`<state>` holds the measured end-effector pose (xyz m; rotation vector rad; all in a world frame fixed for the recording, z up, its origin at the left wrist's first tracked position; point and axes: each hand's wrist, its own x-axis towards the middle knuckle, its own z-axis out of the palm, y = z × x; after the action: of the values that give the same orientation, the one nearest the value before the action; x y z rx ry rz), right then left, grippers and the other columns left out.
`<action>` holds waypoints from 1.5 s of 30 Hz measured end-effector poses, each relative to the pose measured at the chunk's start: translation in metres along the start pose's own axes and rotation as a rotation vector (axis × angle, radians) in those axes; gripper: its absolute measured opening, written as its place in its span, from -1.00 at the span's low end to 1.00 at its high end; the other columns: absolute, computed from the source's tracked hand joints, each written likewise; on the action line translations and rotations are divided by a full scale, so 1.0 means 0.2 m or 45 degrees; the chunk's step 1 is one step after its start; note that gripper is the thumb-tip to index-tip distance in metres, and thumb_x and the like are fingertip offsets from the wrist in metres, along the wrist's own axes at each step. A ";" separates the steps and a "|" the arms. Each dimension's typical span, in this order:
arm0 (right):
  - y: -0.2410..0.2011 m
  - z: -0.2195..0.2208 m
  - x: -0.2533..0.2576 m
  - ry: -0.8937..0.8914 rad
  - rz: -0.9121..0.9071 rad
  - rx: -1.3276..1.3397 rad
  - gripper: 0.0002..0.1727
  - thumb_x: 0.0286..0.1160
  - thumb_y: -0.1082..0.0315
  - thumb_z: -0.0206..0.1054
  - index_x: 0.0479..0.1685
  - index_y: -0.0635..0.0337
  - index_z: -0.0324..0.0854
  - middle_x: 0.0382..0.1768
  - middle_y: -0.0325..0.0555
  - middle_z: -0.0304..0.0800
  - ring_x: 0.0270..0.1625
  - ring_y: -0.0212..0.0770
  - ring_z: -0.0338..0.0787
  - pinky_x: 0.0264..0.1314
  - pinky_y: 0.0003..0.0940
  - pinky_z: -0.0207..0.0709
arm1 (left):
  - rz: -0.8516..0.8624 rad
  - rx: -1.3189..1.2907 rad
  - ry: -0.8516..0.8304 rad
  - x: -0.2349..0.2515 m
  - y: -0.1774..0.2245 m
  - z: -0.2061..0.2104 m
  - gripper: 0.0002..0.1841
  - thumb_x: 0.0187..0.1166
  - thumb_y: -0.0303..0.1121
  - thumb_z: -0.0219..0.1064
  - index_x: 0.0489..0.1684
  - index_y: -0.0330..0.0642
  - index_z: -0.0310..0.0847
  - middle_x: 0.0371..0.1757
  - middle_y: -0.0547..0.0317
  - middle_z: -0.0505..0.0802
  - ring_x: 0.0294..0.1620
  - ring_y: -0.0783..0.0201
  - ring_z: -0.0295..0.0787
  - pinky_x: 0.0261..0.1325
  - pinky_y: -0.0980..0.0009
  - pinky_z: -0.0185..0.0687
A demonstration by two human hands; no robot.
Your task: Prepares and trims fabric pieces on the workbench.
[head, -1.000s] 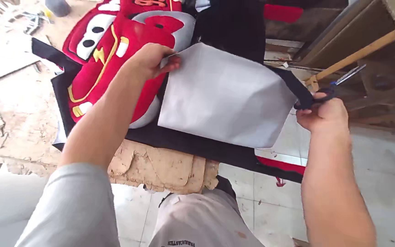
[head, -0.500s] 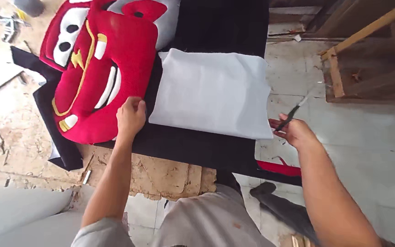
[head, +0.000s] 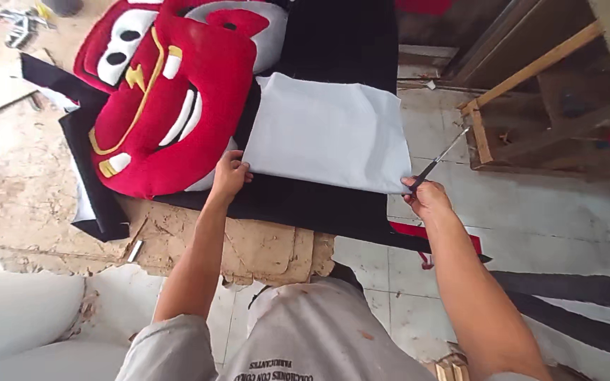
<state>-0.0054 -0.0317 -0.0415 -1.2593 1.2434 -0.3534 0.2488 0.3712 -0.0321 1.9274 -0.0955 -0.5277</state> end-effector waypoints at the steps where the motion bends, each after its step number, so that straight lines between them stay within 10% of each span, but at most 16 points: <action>1: -0.01 -0.03 -0.05 0.012 -0.046 -0.016 -0.84 0.45 0.40 0.47 -0.09 0.16 0.63 -0.40 -0.22 0.73 -0.57 -0.41 0.64 -0.57 -0.51 0.56 | 0.026 -0.022 -0.006 -0.04 0.00 -0.02 -0.52 0.74 -0.47 0.21 0.63 -0.29 0.28 -0.06 -0.10 0.84 -0.28 0.18 0.89 -0.10 0.22 0.88; 10: 0.35 -0.36 -0.60 0.144 -0.226 -0.400 -0.66 0.27 0.38 0.60 -0.02 0.20 0.62 -0.36 -0.27 0.72 -0.59 -0.46 0.63 -0.62 -0.51 0.56 | 0.028 0.145 -0.188 -0.66 -0.28 -0.24 -0.50 0.60 -0.44 0.30 0.54 -0.29 0.37 -0.22 0.09 0.89 -0.41 0.26 0.86 -0.33 0.32 0.83; 14: 0.46 -0.40 -0.65 0.182 -0.191 -0.431 -0.63 0.28 0.37 0.60 0.03 0.22 0.62 -0.34 -0.26 0.75 -0.56 -0.46 0.65 -0.57 -0.50 0.58 | 0.485 0.747 0.055 -0.67 -0.20 -0.22 -0.35 0.57 -0.11 0.37 0.58 -0.31 0.41 0.22 -0.08 0.83 0.01 0.11 0.86 0.04 0.05 0.80; 17: 0.48 -0.39 -0.63 0.197 -0.182 -0.455 -0.60 0.28 0.33 0.61 0.05 0.22 0.62 -0.30 -0.24 0.76 -0.51 -0.46 0.67 -0.52 -0.49 0.60 | 1.104 0.996 -0.316 -0.52 0.01 0.03 -0.02 0.34 0.43 0.35 0.71 -0.07 0.38 0.72 0.04 0.51 0.80 -0.03 0.25 0.76 -0.22 0.13; 19: 0.48 -0.38 -0.63 0.206 -0.192 -0.464 -0.59 0.26 0.32 0.62 0.05 0.23 0.62 -0.28 -0.23 0.77 -0.49 -0.44 0.68 -0.49 -0.46 0.61 | 1.451 1.166 -0.651 -0.40 0.12 0.30 0.23 0.06 0.71 0.20 0.84 0.14 0.21 0.91 0.09 0.19 0.94 -0.16 -0.21 0.81 -0.41 -0.30; 23: 0.52 -0.39 -0.62 0.217 -0.204 -0.440 -0.58 0.27 0.33 0.62 0.08 0.22 0.61 -0.25 -0.21 0.78 -0.46 -0.43 0.71 -0.48 -0.46 0.63 | 1.691 1.347 -1.088 -0.25 0.16 0.64 0.42 -0.24 0.74 0.32 0.90 0.16 0.12 0.95 0.06 0.05 0.96 -0.15 -0.34 0.80 -0.45 -0.54; 28: 0.54 -0.40 -0.65 0.225 -0.206 -0.467 -0.50 0.29 0.27 0.61 0.19 0.27 0.59 -0.19 -0.13 0.79 -0.38 -0.35 0.74 -0.40 -0.33 0.68 | 1.522 1.340 -0.992 -0.10 0.16 0.53 0.18 0.19 0.65 0.11 0.88 0.09 0.16 0.93 0.14 0.12 0.96 -0.03 -0.28 0.82 -0.41 -0.53; 33: 0.41 -0.45 -0.54 0.251 -0.350 -0.641 -0.39 0.37 0.06 0.55 0.25 0.34 0.57 -0.14 0.05 0.82 -0.22 -0.15 0.83 -0.11 -0.03 0.75 | 0.700 1.116 -0.299 0.12 0.32 0.14 -0.33 0.68 -0.03 0.29 0.67 -0.29 0.36 0.56 -0.26 0.62 0.63 -0.20 0.48 0.67 -0.22 0.33; 36: 0.14 -0.35 -0.30 0.131 -0.427 -0.710 -0.34 0.45 -0.03 0.49 0.32 0.33 0.54 -0.08 0.13 0.82 -0.16 -0.05 0.84 -0.04 0.09 0.72 | 0.424 1.100 -0.116 0.32 0.39 0.10 -0.37 0.71 -0.06 0.23 0.64 -0.32 0.35 0.45 -0.35 0.69 0.51 -0.32 0.59 0.56 -0.34 0.39; 41: -0.04 0.02 0.21 -0.078 0.003 -0.315 -0.34 0.50 -0.20 0.40 0.33 0.17 0.63 0.05 -0.01 0.80 0.05 -0.11 0.78 0.13 -0.01 0.66 | 0.251 1.133 -0.069 0.47 0.43 0.34 -0.09 0.51 -0.12 0.44 0.81 -0.37 0.03 0.59 -0.65 0.41 0.66 -0.61 0.21 0.49 -0.59 0.19; 45: -0.10 0.14 0.30 -0.134 -0.014 -0.012 -0.52 0.40 0.14 0.55 0.23 0.19 0.63 -0.04 -0.08 0.83 -0.03 -0.21 0.83 0.05 -0.14 0.74 | 0.068 1.065 -0.149 0.50 0.51 0.39 -0.18 0.42 -0.30 0.51 0.68 -0.40 0.18 0.31 -0.62 0.66 0.40 -0.57 0.58 0.35 -0.56 0.40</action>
<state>0.0476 -0.0722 -0.0604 -1.2773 1.1500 -0.2854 0.3246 0.2320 0.0017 2.6894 -0.5074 -0.6210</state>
